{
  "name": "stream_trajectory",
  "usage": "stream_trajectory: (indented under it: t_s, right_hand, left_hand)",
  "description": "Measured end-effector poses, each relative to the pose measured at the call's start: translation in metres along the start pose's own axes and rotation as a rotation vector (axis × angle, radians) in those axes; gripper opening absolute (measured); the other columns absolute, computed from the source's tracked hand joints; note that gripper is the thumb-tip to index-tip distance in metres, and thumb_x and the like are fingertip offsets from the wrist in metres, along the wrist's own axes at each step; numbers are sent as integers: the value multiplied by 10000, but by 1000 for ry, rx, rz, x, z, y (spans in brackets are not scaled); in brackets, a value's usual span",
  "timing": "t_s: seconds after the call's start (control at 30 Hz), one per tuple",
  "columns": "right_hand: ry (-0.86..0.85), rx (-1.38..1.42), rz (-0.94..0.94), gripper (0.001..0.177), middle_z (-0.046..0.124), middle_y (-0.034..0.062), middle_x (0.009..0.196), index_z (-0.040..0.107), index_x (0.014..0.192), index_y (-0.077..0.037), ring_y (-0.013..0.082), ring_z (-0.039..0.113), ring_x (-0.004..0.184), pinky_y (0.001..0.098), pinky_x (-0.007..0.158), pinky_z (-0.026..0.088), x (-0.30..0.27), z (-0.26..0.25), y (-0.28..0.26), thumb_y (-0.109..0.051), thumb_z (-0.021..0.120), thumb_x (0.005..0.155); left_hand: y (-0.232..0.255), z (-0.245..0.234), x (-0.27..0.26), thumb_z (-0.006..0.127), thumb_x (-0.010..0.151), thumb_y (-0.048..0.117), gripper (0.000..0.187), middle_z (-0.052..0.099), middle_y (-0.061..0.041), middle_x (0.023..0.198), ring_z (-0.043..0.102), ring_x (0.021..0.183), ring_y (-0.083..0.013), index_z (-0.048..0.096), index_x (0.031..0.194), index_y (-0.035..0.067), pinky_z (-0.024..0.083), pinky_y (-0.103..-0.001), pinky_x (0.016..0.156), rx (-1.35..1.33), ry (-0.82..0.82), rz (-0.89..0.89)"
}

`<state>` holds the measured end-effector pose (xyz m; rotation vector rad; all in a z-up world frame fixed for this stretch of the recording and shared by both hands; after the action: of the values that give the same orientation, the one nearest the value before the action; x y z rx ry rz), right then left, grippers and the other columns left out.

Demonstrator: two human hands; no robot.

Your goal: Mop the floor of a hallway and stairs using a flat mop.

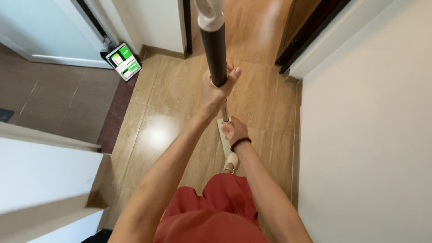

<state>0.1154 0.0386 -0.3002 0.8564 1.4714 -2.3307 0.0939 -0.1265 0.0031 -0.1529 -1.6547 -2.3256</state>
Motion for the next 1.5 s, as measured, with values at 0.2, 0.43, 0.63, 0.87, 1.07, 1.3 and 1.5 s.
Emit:
stream_trajectory:
  t_s: [0.2, 0.43, 0.63, 0.87, 1.07, 1.3, 1.5]
  right_hand:
    - [-384, 624, 292, 206, 646, 79, 1110, 548, 1173, -44, 231, 664, 1043, 351, 985, 578, -2, 30, 78, -226, 548, 1077]
    - [-406, 268, 305, 272, 654, 25, 1026, 639, 1182, -85, 121, 624, 891, 273, 785, 558, -54, 27, 103, -310, 549, 1058]
    - [-727, 502, 222, 248, 595, -14, 905, 583, 997, -126, 113, 599, 848, 267, 782, 542, -104, -2, 133, -360, 642, 937]
    - [-941, 495, 300, 243, 533, -25, 750, 532, 824, -167, 131, 578, 782, 281, 746, 524, -199, -46, 171, -363, 660, 890]
    - [-560, 1165, 589, 135, 438, 40, 582, 437, 699, -93, 148, 472, 590, 253, 579, 415, -375, -17, 108, -127, 517, 802]
    - [-731, 2179, 455, 164, 619, 92, 753, 583, 824, -42, 208, 637, 754, 326, 784, 555, -522, -13, 68, 84, 637, 733]
    - [-499, 1176, 465, 151, 646, 130, 854, 587, 970, -39, 212, 625, 835, 320, 754, 556, -395, -148, 175, -85, 637, 836]
  left_hand:
    - [19, -24, -85, 749, 945, 188, 194, 502, 75, 724, 439, 639, -37, 612, 1021, 74, 375, -246, 567, 32, 48, -66]
    - [54, -29, -175, 790, 952, 222, 271, 582, 43, 852, 553, 789, -68, 599, 1078, 77, 479, -272, 706, 53, 155, 72]
    - [61, 8, -268, 777, 922, 265, 275, 625, 45, 858, 591, 798, -80, 637, 1068, 78, 511, -261, 708, 94, 125, -79]
    - [76, 35, -380, 709, 876, 101, 182, 572, 11, 882, 579, 796, -107, 592, 1015, 85, 507, -263, 686, 247, -72, -27]
    - [100, 52, -430, 675, 856, -36, 198, 552, -19, 884, 544, 807, -128, 589, 1006, 60, 463, -264, 739, 262, -153, 103]
    - [134, 60, -488, 671, 809, -60, 263, 612, -36, 997, 588, 865, -132, 596, 1029, 61, 485, -262, 784, 181, -289, 110]
    - [123, 55, -559, 702, 843, -91, 391, 637, -60, 1203, 601, 1070, -173, 623, 1198, 52, 482, -306, 991, 73, -356, -7]
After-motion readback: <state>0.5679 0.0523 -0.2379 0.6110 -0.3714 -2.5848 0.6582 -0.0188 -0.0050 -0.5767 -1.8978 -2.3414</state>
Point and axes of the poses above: each hand's wrist, its own x-axis towards the middle knuckle, its own z-axis out of the palm, y = z × x, the point moved 9 cm from there along x, towards the middle knuckle
